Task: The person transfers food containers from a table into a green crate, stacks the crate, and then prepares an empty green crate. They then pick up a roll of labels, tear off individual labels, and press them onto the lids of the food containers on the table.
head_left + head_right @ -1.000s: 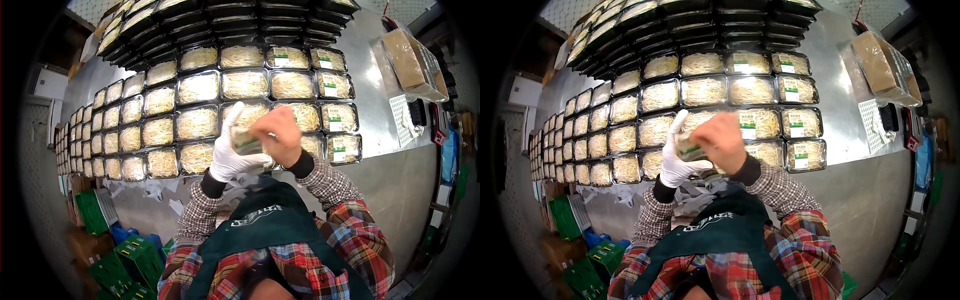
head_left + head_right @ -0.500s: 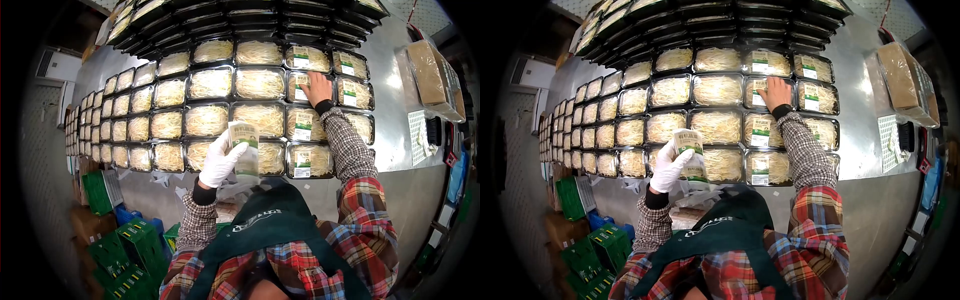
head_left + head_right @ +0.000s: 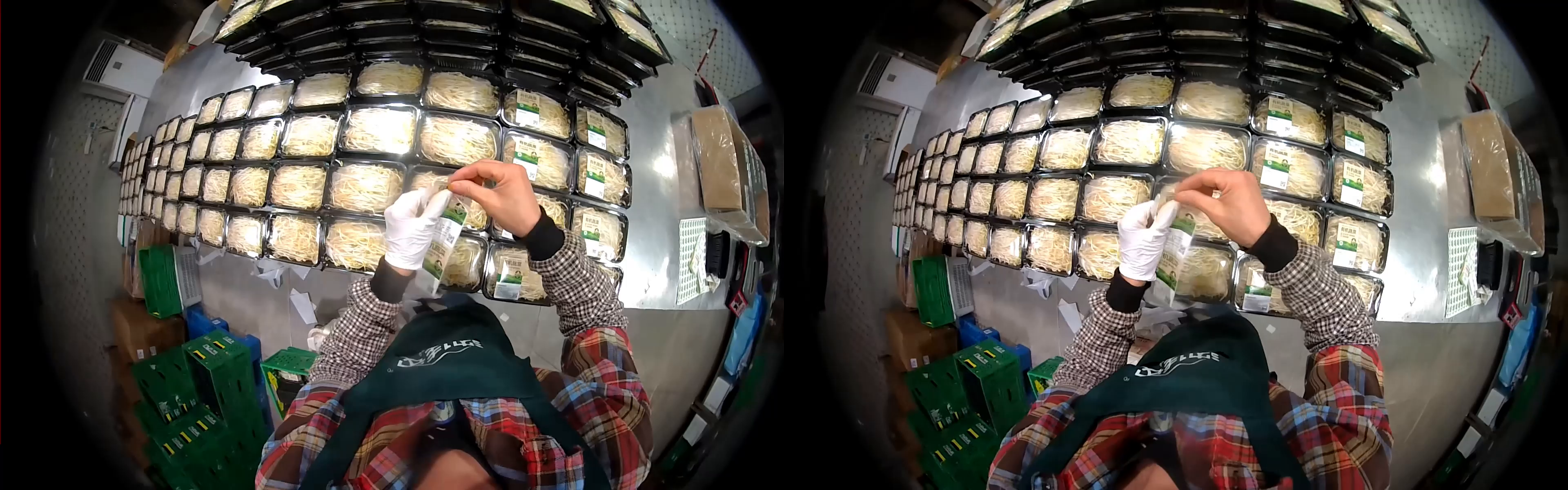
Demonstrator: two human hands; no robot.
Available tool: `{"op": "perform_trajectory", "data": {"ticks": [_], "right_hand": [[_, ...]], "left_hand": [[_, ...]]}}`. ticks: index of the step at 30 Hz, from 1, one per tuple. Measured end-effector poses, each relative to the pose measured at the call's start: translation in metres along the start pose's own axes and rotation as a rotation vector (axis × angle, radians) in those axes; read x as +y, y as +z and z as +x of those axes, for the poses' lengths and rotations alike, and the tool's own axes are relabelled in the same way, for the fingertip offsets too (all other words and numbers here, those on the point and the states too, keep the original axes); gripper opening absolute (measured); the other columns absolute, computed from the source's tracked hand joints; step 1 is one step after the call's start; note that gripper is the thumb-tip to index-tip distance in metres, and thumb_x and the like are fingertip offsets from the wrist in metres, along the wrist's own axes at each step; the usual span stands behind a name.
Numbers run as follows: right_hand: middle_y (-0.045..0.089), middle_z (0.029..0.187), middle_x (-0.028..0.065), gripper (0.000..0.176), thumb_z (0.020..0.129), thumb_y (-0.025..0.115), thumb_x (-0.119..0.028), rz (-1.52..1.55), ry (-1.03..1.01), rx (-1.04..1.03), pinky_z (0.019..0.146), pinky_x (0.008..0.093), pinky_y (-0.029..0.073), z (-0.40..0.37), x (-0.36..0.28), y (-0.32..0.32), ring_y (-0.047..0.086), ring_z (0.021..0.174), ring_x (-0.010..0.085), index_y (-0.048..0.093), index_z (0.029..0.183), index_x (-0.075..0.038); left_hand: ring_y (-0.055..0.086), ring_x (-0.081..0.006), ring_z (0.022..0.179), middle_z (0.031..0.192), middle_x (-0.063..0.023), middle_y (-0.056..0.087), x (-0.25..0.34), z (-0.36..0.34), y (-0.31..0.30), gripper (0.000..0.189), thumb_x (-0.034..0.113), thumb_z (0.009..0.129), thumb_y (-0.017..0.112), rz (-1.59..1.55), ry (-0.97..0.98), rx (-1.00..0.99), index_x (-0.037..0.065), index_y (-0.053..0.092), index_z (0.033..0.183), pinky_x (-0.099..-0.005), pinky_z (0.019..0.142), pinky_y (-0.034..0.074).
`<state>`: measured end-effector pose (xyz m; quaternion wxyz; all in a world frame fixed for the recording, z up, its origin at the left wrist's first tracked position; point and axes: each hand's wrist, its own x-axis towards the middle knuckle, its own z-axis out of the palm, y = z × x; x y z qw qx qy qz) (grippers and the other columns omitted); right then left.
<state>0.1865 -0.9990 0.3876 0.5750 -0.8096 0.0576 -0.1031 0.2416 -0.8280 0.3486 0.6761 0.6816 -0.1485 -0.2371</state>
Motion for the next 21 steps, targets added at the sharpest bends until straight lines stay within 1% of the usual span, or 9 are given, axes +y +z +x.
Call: {"op": "perform_trajectory", "data": {"ticks": [4,7,9,11,13,16,19,20,21], "right_hand": [[0.063,0.078,0.0048,0.011,0.084,0.066,-0.014,-0.269,-0.295,0.236,0.065,0.0264,0.047,0.048,0.034,-0.01,0.056,0.07,0.0114,0.068,0.091,-0.005],[0.062,0.08,0.0061,0.013,0.088,0.062,-0.015,-0.244,-0.306,0.459,0.064,0.0279,0.046,0.13,0.07,-0.035,0.057,0.07,0.0135,0.062,0.09,-0.002],[0.062,0.084,0.0078,0.015,0.084,0.063,-0.02,-0.262,-0.115,0.355,0.07,0.0317,0.045,0.188,0.116,-0.039,0.056,0.08,0.0229,0.062,0.087,-0.006],[0.063,0.085,0.0063,0.022,0.084,0.063,-0.028,-0.494,-0.126,0.266,0.079,0.0379,0.043,0.231,0.177,-0.028,0.056,0.087,0.0243,0.062,0.091,-0.008],[0.058,0.109,0.0075,0.046,0.084,0.059,-0.048,-0.946,-0.111,0.156,0.095,0.0517,0.034,0.235,0.212,-0.013,0.049,0.106,0.0281,0.055,0.115,-0.014],[0.042,0.135,0.0095,0.072,0.081,0.051,-0.066,-1.203,-0.075,0.124,0.101,0.054,0.03,0.219,0.22,-0.003,0.039,0.121,0.0323,0.042,0.137,-0.022],[0.036,0.141,0.0146,0.078,0.077,0.048,-0.073,-1.305,-0.035,0.065,0.105,0.0547,0.027,0.199,0.199,-0.003,0.037,0.125,0.0347,0.051,0.13,-0.017],[0.038,0.14,0.0176,0.081,0.078,0.044,-0.075,-1.1,0.167,-0.124,0.105,0.0563,0.028,0.192,0.161,0.001,0.036,0.128,0.0324,0.052,0.129,-0.013],[0.043,0.136,0.0182,0.08,0.081,0.044,-0.071,-0.595,0.115,-0.21,0.103,0.0532,0.035,0.181,0.16,0.007,0.043,0.124,0.0287,0.051,0.128,-0.008]], "left_hand": [[0.064,-0.0107,0.084,0.095,-0.0056,0.069,-0.014,-0.001,-0.006,0.027,0.01,0.08,0.071,-0.118,-0.267,-0.218,-0.001,0.066,0.104,-0.0231,0.074,0.052],[0.065,-0.0118,0.077,0.09,-0.0074,0.069,-0.007,-0.008,-0.032,0.028,0.013,0.078,0.072,-0.073,-0.397,-0.328,-0.001,0.067,0.102,-0.0257,0.07,0.054],[0.065,-0.0119,0.076,0.089,-0.0087,0.069,-0.002,-0.018,-0.05,0.026,0.014,0.08,0.07,0.082,-0.422,-0.309,-0.002,0.067,0.1,-0.0248,0.068,0.053],[0.065,-0.012,0.075,0.087,-0.0088,0.069,0.01,-0.029,-0.062,0.024,0.011,0.079,0.07,-0.088,-0.614,-0.236,-0.003,0.066,0.099,-0.0246,0.068,0.053],[0.065,-0.0124,0.074,0.084,-0.0083,0.069,0.012,-0.035,-0.071,0.02,0.008,0.08,0.069,-0.165,-0.59,-0.183,-0.003,0.067,0.097,-0.0247,0.068,0.053],[0.065,-0.0128,0.072,0.083,-0.0084,0.068,0.005,-0.035,-0.081,0.016,0.007,0.083,0.067,-0.245,-0.613,-0.09,-0.004,0.066,0.094,-0.0236,0.067,0.053],[0.064,-0.0136,0.07,0.084,-0.0085,0.068,-0.001,-0.023,-0.08,0.016,0.008,0.083,0.065,-0.221,-0.485,-0.076,-0.004,0.066,0.094,-0.0251,0.065,0.053],[0.064,-0.0135,0.071,0.084,-0.0084,0.068,-0.011,-0.018,-0.08,0.017,0.008,0.083,0.065,-0.129,-0.437,-0.071,-0.004,0.066,0.094,-0.0249,0.065,0.052],[0.064,-0.0134,0.071,0.085,-0.0083,0.068,-0.017,-0.012,-0.078,0.017,0.009,0.083,0.065,-0.037,-0.387,-0.065,-0.004,0.066,0.095,-0.0248,0.066,0.052]]}}
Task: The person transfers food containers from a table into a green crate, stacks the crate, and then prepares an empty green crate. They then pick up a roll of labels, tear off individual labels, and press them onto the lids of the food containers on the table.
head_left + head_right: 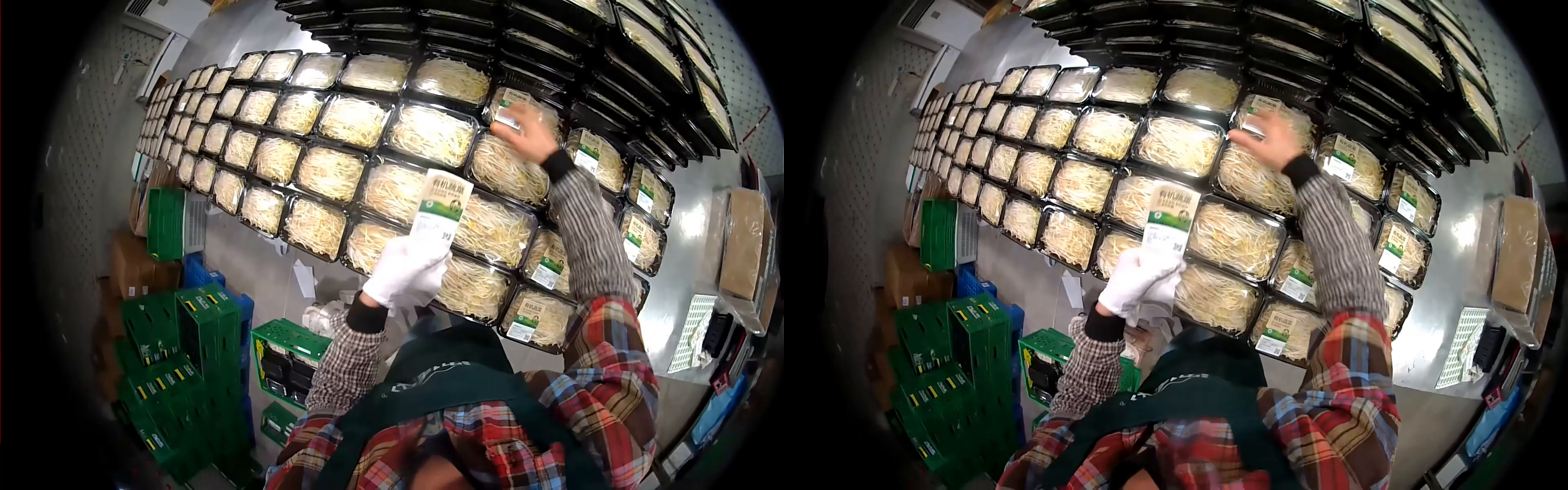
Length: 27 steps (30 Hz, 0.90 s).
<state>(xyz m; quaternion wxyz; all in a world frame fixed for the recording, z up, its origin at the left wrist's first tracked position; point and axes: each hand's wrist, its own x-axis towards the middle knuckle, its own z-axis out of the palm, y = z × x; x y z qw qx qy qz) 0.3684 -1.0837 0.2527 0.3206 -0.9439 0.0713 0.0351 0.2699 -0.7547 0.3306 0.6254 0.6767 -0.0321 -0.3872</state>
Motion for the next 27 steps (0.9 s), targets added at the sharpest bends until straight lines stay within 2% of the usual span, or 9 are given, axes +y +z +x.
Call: {"op": "perform_trajectory", "data": {"ticks": [2,5,10,14,16,20,22,25,27], "right_hand": [[0.058,0.12,0.0138,0.044,0.088,0.063,-0.029,0.884,-0.386,-0.306,0.084,0.032,0.051,-0.059,-0.066,-0.012,0.06,0.103,0.0197,0.055,0.122,-0.002],[0.067,0.075,0.0071,0.016,0.083,0.067,-0.01,0.672,-0.199,0.052,0.058,0.0234,0.049,-0.141,-0.136,-0.011,0.061,0.063,0.0094,0.067,0.095,0.0],[0.067,0.083,0.0073,0.017,0.075,0.071,-0.004,0.472,-0.361,0.435,0.063,0.0282,0.05,-0.172,-0.161,-0.004,0.064,0.072,0.017,0.07,0.092,-0.006],[0.067,0.085,0.0065,0.01,0.078,0.069,-0.006,0.291,-0.319,0.693,0.068,0.029,0.049,-0.163,-0.142,-0.011,0.061,0.073,0.0197,0.069,0.088,-0.007],[0.066,0.083,0.0083,0.009,0.083,0.065,-0.01,0.587,-0.088,0.727,0.066,0.0285,0.048,-0.126,-0.105,-0.019,0.061,0.073,0.0195,0.068,0.091,-0.006],[0.064,0.085,0.0082,0.035,0.087,0.06,-0.038,-0.037,0.076,0.485,0.076,0.0372,0.044,-0.056,-0.02,0.035,0.058,0.086,0.0235,0.065,0.096,-0.004],[0.058,0.109,0.009,0.055,0.083,0.058,-0.055,-0.47,0.122,0.336,0.089,0.0421,0.035,-0.055,-0.008,0.064,0.05,0.106,0.0248,0.057,0.117,-0.012],[0.045,0.13,0.0135,0.08,0.08,0.055,-0.065,-0.572,0.059,0.45,0.098,0.046,0.031,-0.075,-0.024,0.07,0.043,0.116,0.0301,0.038,0.139,-0.015],[0.041,0.137,0.0165,0.078,0.078,0.056,-0.066,-0.665,0.094,0.423,0.101,0.0478,0.029,-0.088,-0.032,0.077,0.04,0.121,0.033,0.047,0.133,-0.013]], "left_hand": [[0.063,-0.0131,0.081,0.093,-0.0092,0.067,-0.008,0.017,-0.003,0.024,0.009,0.082,0.067,0.072,0.036,-0.02,-0.003,0.065,0.103,-0.0252,0.072,0.051],[0.058,-0.0129,0.102,0.116,-0.0085,0.06,0.038,0.008,0.021,0.043,0.006,0.08,0.068,-0.004,0.328,0.074,-0.001,0.055,0.12,-0.0249,0.082,0.048],[0.06,-0.0081,0.081,0.09,-0.0022,0.066,0.022,0.009,0.02,0.022,0.008,0.083,0.068,0.019,0.353,0.222,0.0,0.063,0.102,-0.0232,0.072,0.049],[0.059,-0.0064,0.074,0.079,-0.0014,0.067,0.005,-0.012,0.012,0.028,0.02,0.079,0.074,0.008,0.148,-0.076,-0.002,0.067,0.095,-0.0216,0.066,0.048],[0.06,-0.0085,0.083,0.097,-0.0047,0.067,-0.017,-0.02,-0.013,0.036,0.017,0.08,0.071,0.066,-0.008,-0.242,-0.002,0.063,0.109,-0.0232,0.072,0.048],[0.061,-0.0066,0.081,0.092,-0.0038,0.068,-0.003,-0.056,-0.046,0.035,0.02,0.081,0.071,0.012,-0.022,-0.082,-0.004,0.064,0.106,-0.0212,0.069,0.048],[0.06,-0.0066,0.08,0.09,-0.0029,0.068,0.008,-0.076,-0.06,0.035,0.018,0.08,0.072,-0.002,-0.034,0.07,-0.004,0.064,0.106,-0.0215,0.069,0.048],[0.047,-0.0001,0.052,0.066,0.0044,0.06,0.024,-0.094,-0.076,0.024,0.019,0.081,0.071,-0.042,-0.071,0.192,0.0,0.068,0.096,-0.0165,0.045,0.035],[0.035,0.0001,0.039,0.052,0.0087,0.048,0.015,-0.091,-0.086,0.021,0.022,0.081,0.07,-0.066,-0.007,0.258,0.001,0.067,0.084,-0.017,0.036,0.025]]}}
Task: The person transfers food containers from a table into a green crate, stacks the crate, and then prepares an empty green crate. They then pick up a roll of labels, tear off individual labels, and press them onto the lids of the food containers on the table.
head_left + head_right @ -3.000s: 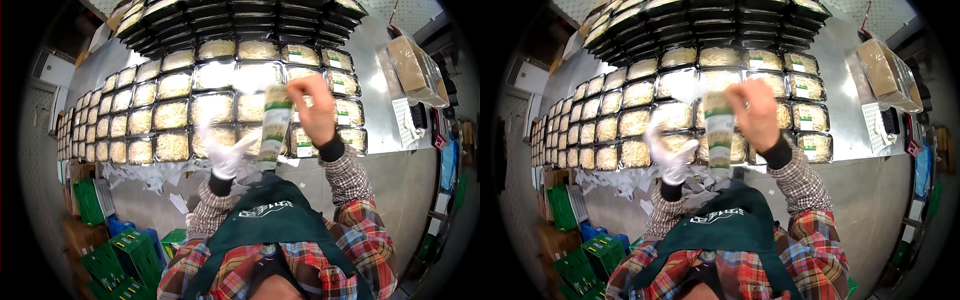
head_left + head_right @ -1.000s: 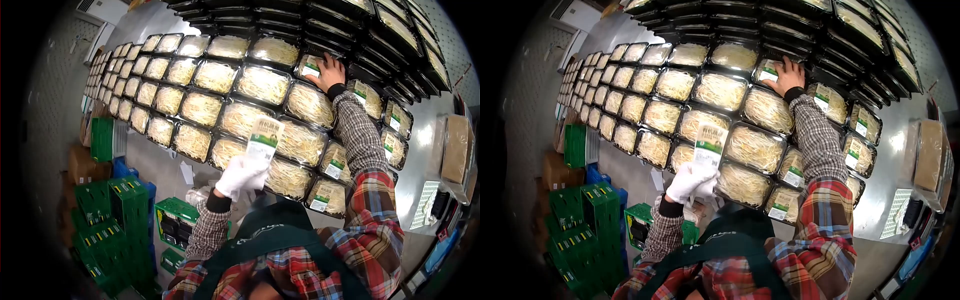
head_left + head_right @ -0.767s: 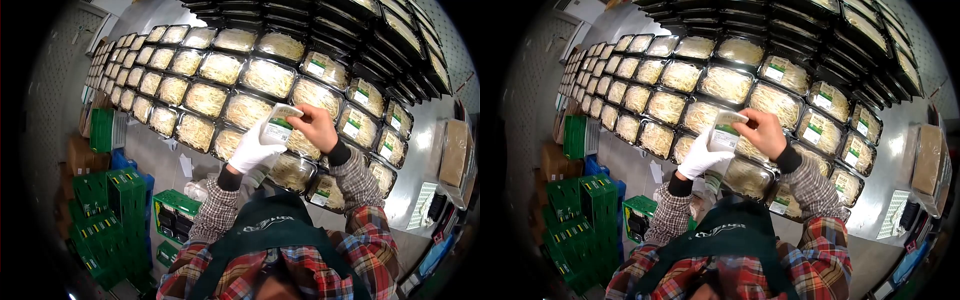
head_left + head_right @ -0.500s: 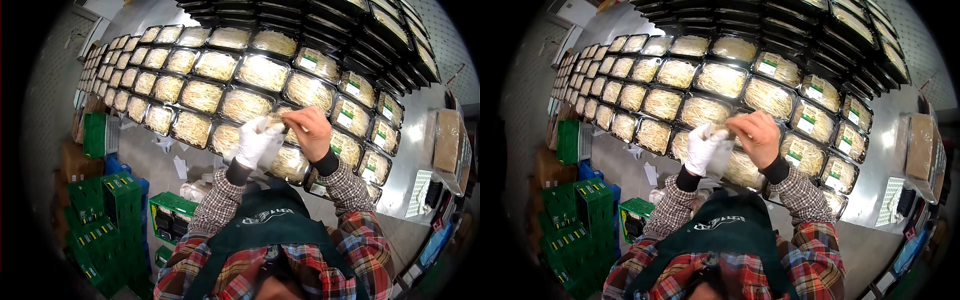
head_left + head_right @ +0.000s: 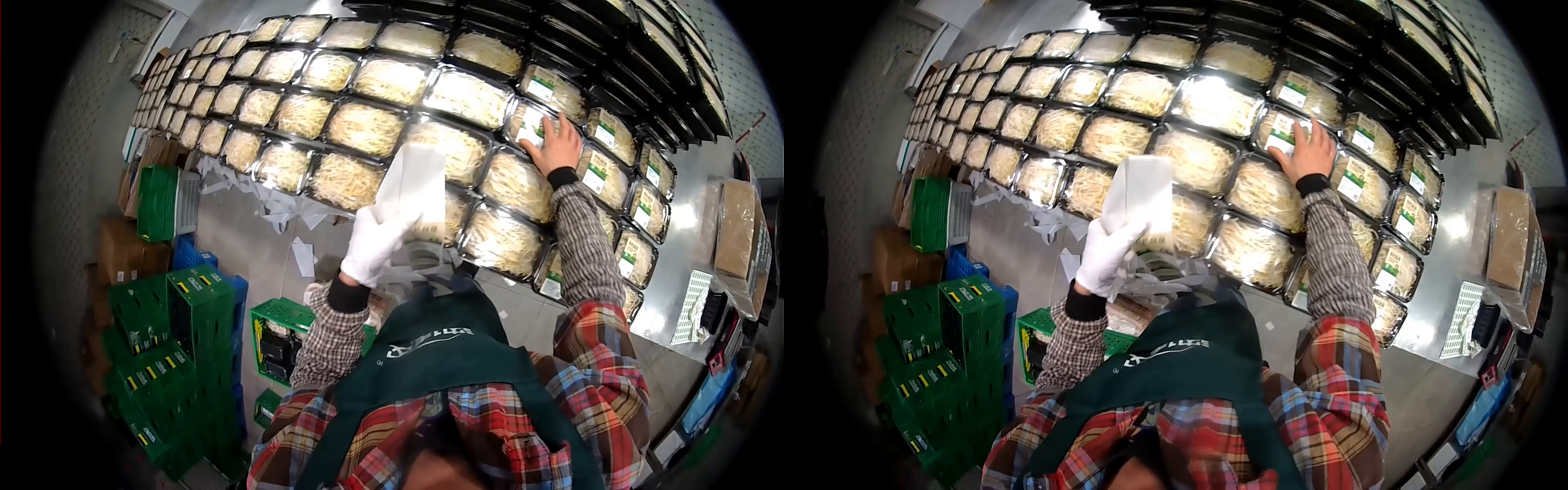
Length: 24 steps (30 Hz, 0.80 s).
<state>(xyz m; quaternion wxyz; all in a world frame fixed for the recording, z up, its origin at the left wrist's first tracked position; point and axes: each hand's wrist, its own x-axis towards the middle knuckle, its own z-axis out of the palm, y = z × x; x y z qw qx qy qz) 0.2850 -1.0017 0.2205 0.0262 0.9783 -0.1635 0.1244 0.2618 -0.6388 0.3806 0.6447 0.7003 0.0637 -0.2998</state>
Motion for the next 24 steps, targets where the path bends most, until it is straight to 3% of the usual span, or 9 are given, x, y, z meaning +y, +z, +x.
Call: {"op": "perform_trajectory", "data": {"ticks": [2,5,7,10,14,15,17,20,24], "right_hand": [[0.048,0.13,0.0207,0.074,0.076,0.062,-0.062,0.197,-0.058,-0.117,0.097,0.0474,0.037,-0.018,-0.028,-0.039,0.045,0.118,0.0342,0.055,0.126,-0.008],[0.065,0.101,0.0083,0.065,0.082,0.07,-0.012,1.82,-0.049,-0.733,0.081,0.0273,0.048,-0.08,-0.128,-0.14,0.061,0.091,0.0144,0.036,0.137,-0.001],[0.066,0.086,0.0047,0.07,0.08,0.069,-0.004,1.668,0.131,-0.666,0.075,0.0252,0.047,-0.115,-0.172,-0.167,0.062,0.08,0.0118,0.032,0.139,-0.003],[0.066,0.077,0.0049,0.074,0.077,0.07,-0.002,1.504,0.149,-0.339,0.074,0.0256,0.047,-0.135,-0.201,-0.199,0.063,0.076,0.0113,0.031,0.14,-0.004],[0.067,0.077,0.0059,0.076,0.075,0.071,-0.002,1.45,0.054,-0.118,0.075,0.0258,0.048,-0.17,-0.22,-0.225,0.064,0.074,0.0131,0.032,0.14,-0.003],[0.067,0.077,0.0061,0.076,0.075,0.072,-0.003,1.427,0.026,-0.077,0.075,0.0259,0.048,-0.178,-0.222,-0.231,0.064,0.074,0.0138,0.032,0.14,-0.003],[0.063,0.078,0.0058,0.045,0.073,0.073,-0.005,1.295,0.049,-0.113,0.074,0.0265,0.047,-0.195,-0.22,-0.243,0.061,0.074,0.0144,0.06,0.116,-0.002],[0.063,0.084,0.0064,0.02,0.072,0.074,-0.005,1.309,0.129,-0.083,0.071,0.0256,0.047,-0.216,-0.222,-0.244,0.061,0.075,0.015,0.07,0.091,-0.003],[0.066,0.084,0.0066,0.013,0.075,0.069,0.0,1.276,0.087,0.067,0.071,0.0256,0.048,-0.227,-0.215,-0.24,0.062,0.078,0.0152,0.069,0.088,-0.002]], "left_hand": [[0.04,0.0002,0.044,0.067,0.0051,0.058,0.002,0.001,-0.004,0.025,0.019,0.082,0.068,-0.058,0.004,0.02,0.0,0.064,0.099,-0.0159,0.037,0.027],[0.045,-0.0011,0.049,0.07,0.0028,0.059,0.005,-0.004,-0.005,0.031,0.022,0.079,0.073,-0.177,0.017,0.035,-0.002,0.063,0.095,-0.018,0.04,0.035],[0.06,-0.0112,0.074,0.095,-0.0083,0.064,0.0,-0.001,-0.018,0.056,0.027,0.077,0.075,-0.129,0.156,0.002,-0.005,0.053,0.119,-0.024,0.06,0.048],[0.023,-0.0298,0.137,0.149,-0.0208,0.017,0.005,-0.015,-0.053,0.102,0.032,0.075,0.077,0.549,0.926,0.361,0.002,0.01,0.146,-0.0405,0.112,0.021],[0.023,-0.0309,0.138,0.15,-0.0186,0.021,-0.002,-0.064,-0.072,0.1,0.025,0.072,0.079,0.821,1.157,-0.063,0.003,0.017,0.146,-0.0389,0.109,0.026],[0.052,-0.0248,0.119,0.129,-0.012,0.053,-0.002,-0.072,-0.066,0.07,0.02,0.075,0.075,0.457,1.004,-0.155,0.003,0.042,0.134,-0.0453,0.113,0.013],[0.059,-0.0169,0.104,0.113,-0.0059,0.062,-0.037,-0.059,-0.083,0.035,0.007,0.081,0.069,0.073,0.62,-0.501,0.002,0.06,0.114,-0.0423,0.111,0.021],[0.058,-0.0091,0.088,0.096,-0.0042,0.065,-0.058,-0.075,-0.069,0.015,-0.001,0.085,0.062,-0.068,0.502,-0.458,0.001,0.065,0.1,-0.0252,0.086,0.045],[0.05,-0.0034,0.065,0.073,0.0025,0.06,-0.097,-0.068,-0.052,0.007,0.008,0.086,0.065,-0.027,0.592,-0.278,0.002,0.065,0.086,-0.0194,0.058,0.04]]}}
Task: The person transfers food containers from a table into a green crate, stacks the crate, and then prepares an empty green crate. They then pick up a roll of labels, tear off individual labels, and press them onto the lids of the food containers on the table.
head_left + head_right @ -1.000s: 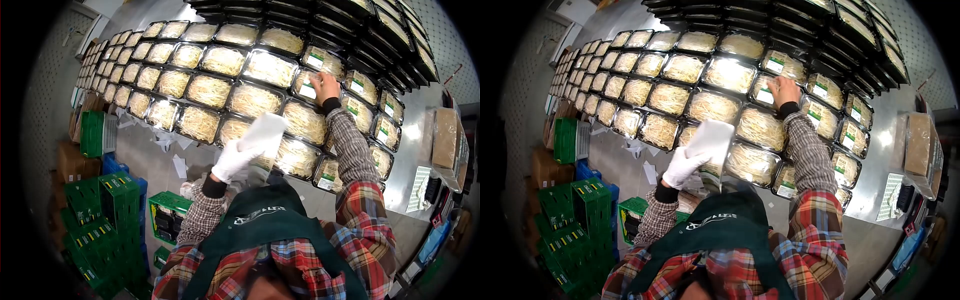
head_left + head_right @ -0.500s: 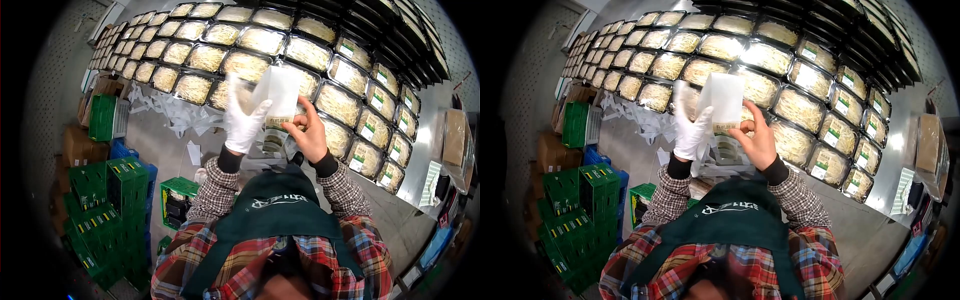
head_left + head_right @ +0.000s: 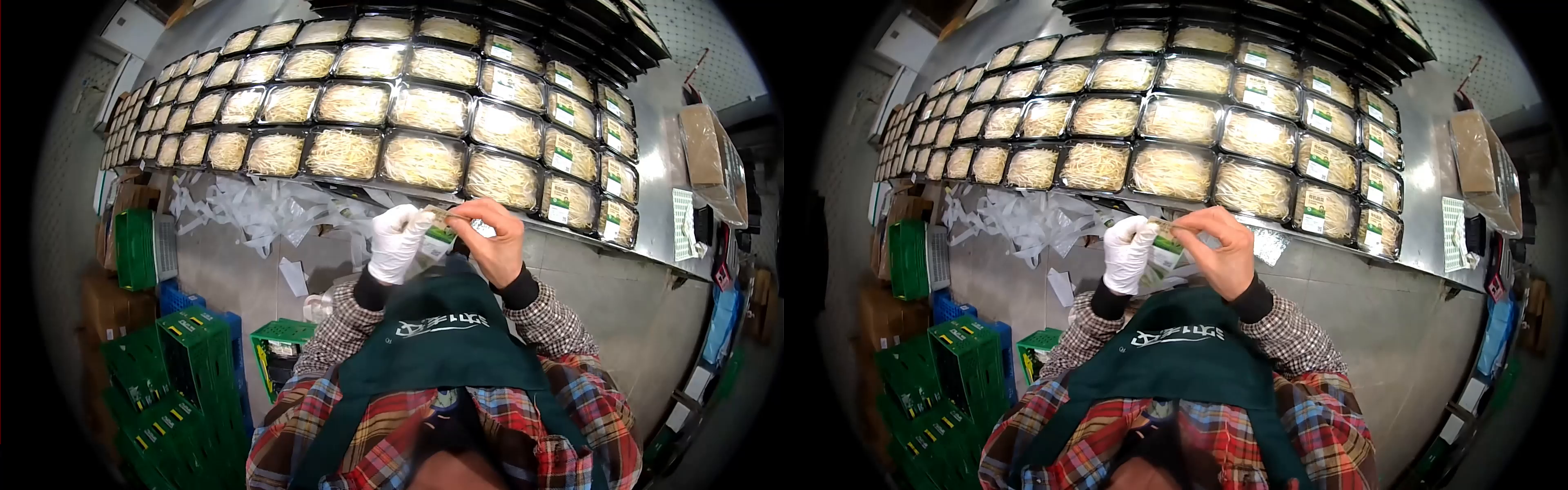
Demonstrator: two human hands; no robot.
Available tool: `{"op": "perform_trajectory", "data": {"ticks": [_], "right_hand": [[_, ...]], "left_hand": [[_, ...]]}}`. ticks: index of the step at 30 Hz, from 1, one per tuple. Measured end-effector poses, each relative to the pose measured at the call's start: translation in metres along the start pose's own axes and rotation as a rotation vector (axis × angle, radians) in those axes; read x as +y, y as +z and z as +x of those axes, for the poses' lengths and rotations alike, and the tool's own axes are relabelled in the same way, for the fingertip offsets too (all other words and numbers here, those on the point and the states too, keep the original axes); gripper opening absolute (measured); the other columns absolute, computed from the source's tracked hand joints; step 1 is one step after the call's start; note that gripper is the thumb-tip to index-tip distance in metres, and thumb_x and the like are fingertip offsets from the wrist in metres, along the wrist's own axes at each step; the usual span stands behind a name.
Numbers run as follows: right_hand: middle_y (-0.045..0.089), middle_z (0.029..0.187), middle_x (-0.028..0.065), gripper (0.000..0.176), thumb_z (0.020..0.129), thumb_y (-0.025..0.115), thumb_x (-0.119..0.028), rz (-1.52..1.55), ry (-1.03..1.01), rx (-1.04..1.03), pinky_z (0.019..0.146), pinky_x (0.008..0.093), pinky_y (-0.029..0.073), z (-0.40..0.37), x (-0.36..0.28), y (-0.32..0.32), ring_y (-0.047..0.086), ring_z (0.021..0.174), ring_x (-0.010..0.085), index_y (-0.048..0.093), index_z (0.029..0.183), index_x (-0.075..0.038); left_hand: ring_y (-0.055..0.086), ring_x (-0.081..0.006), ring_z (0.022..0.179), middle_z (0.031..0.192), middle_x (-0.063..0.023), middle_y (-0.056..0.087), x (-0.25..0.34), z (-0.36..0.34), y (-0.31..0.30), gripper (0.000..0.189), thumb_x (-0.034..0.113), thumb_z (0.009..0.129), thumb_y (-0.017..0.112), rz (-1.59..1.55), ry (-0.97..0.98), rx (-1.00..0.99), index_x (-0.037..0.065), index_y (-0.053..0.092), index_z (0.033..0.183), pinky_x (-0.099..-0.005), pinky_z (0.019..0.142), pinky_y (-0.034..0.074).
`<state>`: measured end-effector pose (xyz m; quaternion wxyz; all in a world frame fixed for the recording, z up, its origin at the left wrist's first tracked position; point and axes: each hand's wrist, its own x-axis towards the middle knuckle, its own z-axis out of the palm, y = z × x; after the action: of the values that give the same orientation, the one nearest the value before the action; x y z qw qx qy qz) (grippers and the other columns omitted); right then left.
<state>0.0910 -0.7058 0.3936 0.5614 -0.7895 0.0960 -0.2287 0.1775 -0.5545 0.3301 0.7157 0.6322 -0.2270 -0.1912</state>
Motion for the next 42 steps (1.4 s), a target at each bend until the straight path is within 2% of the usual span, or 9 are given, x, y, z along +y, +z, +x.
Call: {"op": "perform_trajectory", "data": {"ticks": [8,12,16,20,23,29,33,35,42], "right_hand": [[0.056,0.069,0.001,0.027,0.088,0.062,-0.027,-0.164,0.083,0.194,0.057,0.0229,0.039,0.155,0.203,-0.09,0.049,0.061,0.01,0.06,0.091,0.0],[0.054,0.117,0.0115,0.065,0.08,0.06,-0.057,-1.107,0.145,-0.069,0.095,0.0465,0.032,0.154,0.263,-0.071,0.045,0.113,0.0276,0.052,0.124,-0.01],[0.044,0.134,0.0175,0.077,0.078,0.056,-0.067,-1.32,0.0,-0.087,0.098,0.0472,0.032,0.13,0.232,-0.08,0.044,0.116,0.033,0.05,0.128,-0.009],[0.058,0.113,0.0071,0.047,0.084,0.066,-0.015,0.537,0.19,-0.447,0.083,0.0261,0.048,0.074,0.101,-0.043,0.056,0.098,0.0122,0.051,0.127,-0.004],[0.066,0.08,0.006,0.015,0.077,0.07,-0.004,0.033,0.038,-0.097,0.061,0.0254,0.046,0.032,0.045,-0.024,0.059,0.066,0.0139,0.068,0.092,-0.002],[0.064,0.081,0.0052,0.016,0.074,0.068,-0.001,-0.567,-0.63,0.128,0.064,0.0299,0.045,0.024,0.009,-0.057,0.056,0.071,0.0216,0.068,0.089,-0.006],[0.061,0.078,0.0074,0.006,0.083,0.061,-0.003,-0.264,-0.152,0.454,0.066,0.0316,0.045,0.052,0.026,-0.092,0.056,0.073,0.0206,0.065,0.087,-0.006],[0.059,0.081,0.0087,0.006,0.086,0.061,-0.009,-0.099,0.137,0.284,0.066,0.0313,0.045,0.062,0.103,-0.091,0.056,0.073,0.0204,0.065,0.089,-0.006],[0.054,0.111,0.0125,0.06,0.082,0.066,-0.039,-1.09,-0.041,0.143,0.086,0.042,0.036,0.039,0.201,-0.045,0.048,0.102,0.0286,0.046,0.128,-0.006]], "left_hand": [[0.061,-0.0098,0.082,0.092,-0.008,0.069,-0.032,-0.009,-0.009,0.02,0.009,0.085,0.065,0.083,-0.401,-0.392,-0.006,0.067,0.099,-0.0243,0.073,0.049],[0.061,-0.0061,0.07,0.084,-0.0047,0.069,0.028,-0.006,-0.019,0.025,0.017,0.085,0.067,0.051,-0.56,-0.247,-0.003,0.068,0.099,-0.0219,0.061,0.049],[0.062,-0.0073,0.077,0.087,-0.0059,0.069,0.019,-0.002,-0.028,0.027,0.017,0.086,0.066,-0.045,-0.567,-0.148,-0.005,0.066,0.102,-0.0222,0.067,0.05],[0.058,-0.0079,0.075,0.083,-0.0032,0.068,-0.011,0.026,-0.033,0.022,0.016,0.084,0.067,0.279,-0.557,-0.401,-0.002,0.066,0.097,-0.0236,0.064,0.046],[0.057,-0.0071,0.071,0.079,-0.0011,0.064,0.007,0.035,0.022,0.013,0.006,0.081,0.069,-0.015,-0.182,-0.07,-0.001,0.067,0.092,-0.022,0.063,0.046],[0.043,-0.0063,0.06,0.069,0.0012,0.056,0.001,0.03,0.052,0.024,0.012,0.073,0.078,0.221,0.076,-0.157,0.004,0.067,0.093,-0.0219,0.055,0.041],[0.061,-0.005,0.08,0.091,-0.0045,0.071,-0.031,0.009,0.03,0.034,0.02,0.074,0.078,0.312,-0.383,-0.477,0.002,0.069,0.102,-0.0243,0.073,0.05],[0.067,-0.017,0.071,0.084,-0.0087,0.07,-0.037,0.0,0.004,0.034,0.037,0.078,0.071,0.343,-0.197,-0.486,0.007,0.071,0.095,-0.0253,0.065,0.05],[0.062,-0.009,0.081,0.094,-0.0051,0.07,-0.016,-0.009,-0.045,0.026,0.012,0.083,0.065,-0.003,-0.54,-0.179,-0.003,0.067,0.104,-0.0228,0.071,0.049]]}}
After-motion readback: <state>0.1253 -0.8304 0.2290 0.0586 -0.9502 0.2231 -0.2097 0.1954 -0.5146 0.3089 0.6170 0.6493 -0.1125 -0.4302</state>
